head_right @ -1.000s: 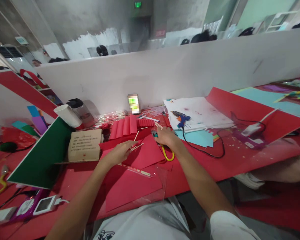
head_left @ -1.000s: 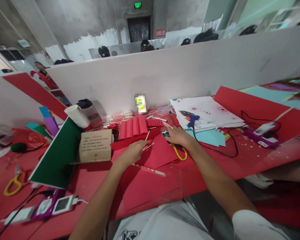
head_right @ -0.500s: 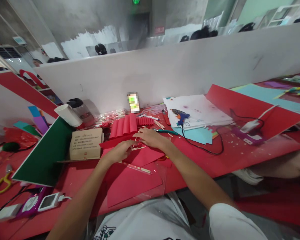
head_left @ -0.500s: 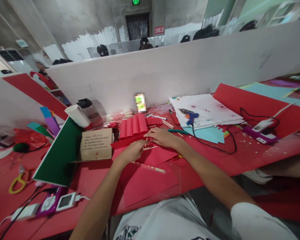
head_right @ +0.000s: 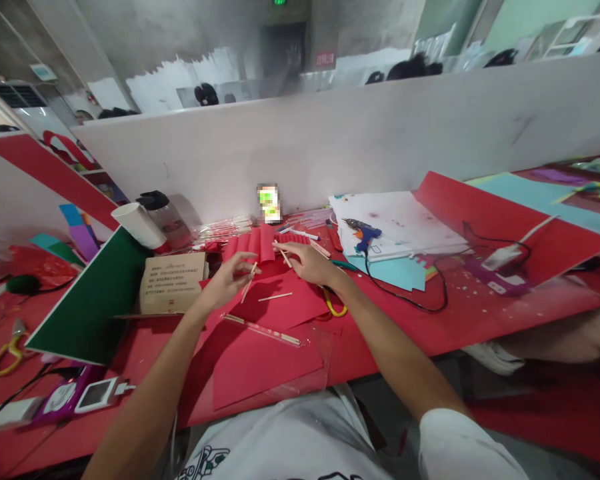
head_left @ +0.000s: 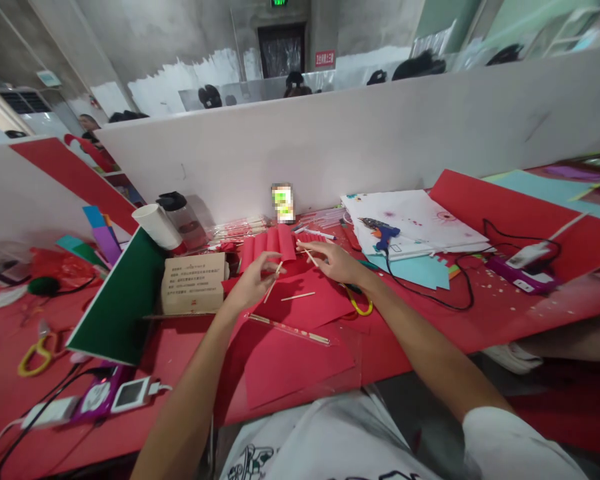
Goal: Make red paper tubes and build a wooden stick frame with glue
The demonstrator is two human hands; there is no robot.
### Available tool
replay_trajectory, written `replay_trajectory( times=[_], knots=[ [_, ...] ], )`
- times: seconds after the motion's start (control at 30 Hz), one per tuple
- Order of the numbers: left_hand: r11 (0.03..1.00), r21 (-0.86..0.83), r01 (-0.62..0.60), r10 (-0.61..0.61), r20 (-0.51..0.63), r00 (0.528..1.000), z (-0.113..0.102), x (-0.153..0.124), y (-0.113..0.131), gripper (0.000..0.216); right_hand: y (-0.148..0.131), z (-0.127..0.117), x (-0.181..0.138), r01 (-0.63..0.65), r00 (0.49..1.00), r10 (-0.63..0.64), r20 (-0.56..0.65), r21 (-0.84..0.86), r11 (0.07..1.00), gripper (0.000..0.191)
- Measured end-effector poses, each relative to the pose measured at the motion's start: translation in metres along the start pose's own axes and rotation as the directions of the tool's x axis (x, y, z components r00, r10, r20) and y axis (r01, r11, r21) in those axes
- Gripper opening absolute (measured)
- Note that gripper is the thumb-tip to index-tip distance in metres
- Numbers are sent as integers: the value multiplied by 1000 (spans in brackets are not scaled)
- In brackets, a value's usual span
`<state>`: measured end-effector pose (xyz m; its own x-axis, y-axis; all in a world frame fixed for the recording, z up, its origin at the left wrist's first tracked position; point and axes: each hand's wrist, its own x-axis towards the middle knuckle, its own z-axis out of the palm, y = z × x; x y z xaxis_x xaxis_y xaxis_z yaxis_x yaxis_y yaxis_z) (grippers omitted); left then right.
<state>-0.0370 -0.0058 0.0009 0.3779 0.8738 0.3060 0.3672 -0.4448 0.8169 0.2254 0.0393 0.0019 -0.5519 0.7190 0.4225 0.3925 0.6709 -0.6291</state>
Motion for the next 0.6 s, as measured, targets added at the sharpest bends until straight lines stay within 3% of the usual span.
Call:
replay_trajectory(
  times=[0.07, 0.13, 0.23, 0.37, 0.5, 0.6],
  knots=[
    [999, -39, -16, 13, -90, 996, 0, 3, -1, 33, -4, 6, -1, -17, 996, 7, 90, 112, 994, 69],
    [998, -58, -38, 28, -161, 987, 2, 5, -2, 32, -8, 15, 0, -57, 991, 29, 129, 216, 975, 70],
    [995, -77, -63, 43, -233, 972, 8, 7, -5, 32, -12, 30, 5, -89, 996, 87, 20, 290, 953, 46],
    [995, -69, -67, 48, -245, 968, 17, 8, -11, 29, -10, 45, 10, -75, 990, 111, -88, 343, 936, 21],
    [995, -58, -83, 66, -253, 965, 19, 8, -15, 31, -3, 52, 10, -175, 973, 223, -60, 436, 883, 36],
    [995, -28, -97, 86, -260, 962, 20, 8, -17, 35, 1, 54, 10, -163, 982, 189, -26, 402, 901, 22]
  ],
)
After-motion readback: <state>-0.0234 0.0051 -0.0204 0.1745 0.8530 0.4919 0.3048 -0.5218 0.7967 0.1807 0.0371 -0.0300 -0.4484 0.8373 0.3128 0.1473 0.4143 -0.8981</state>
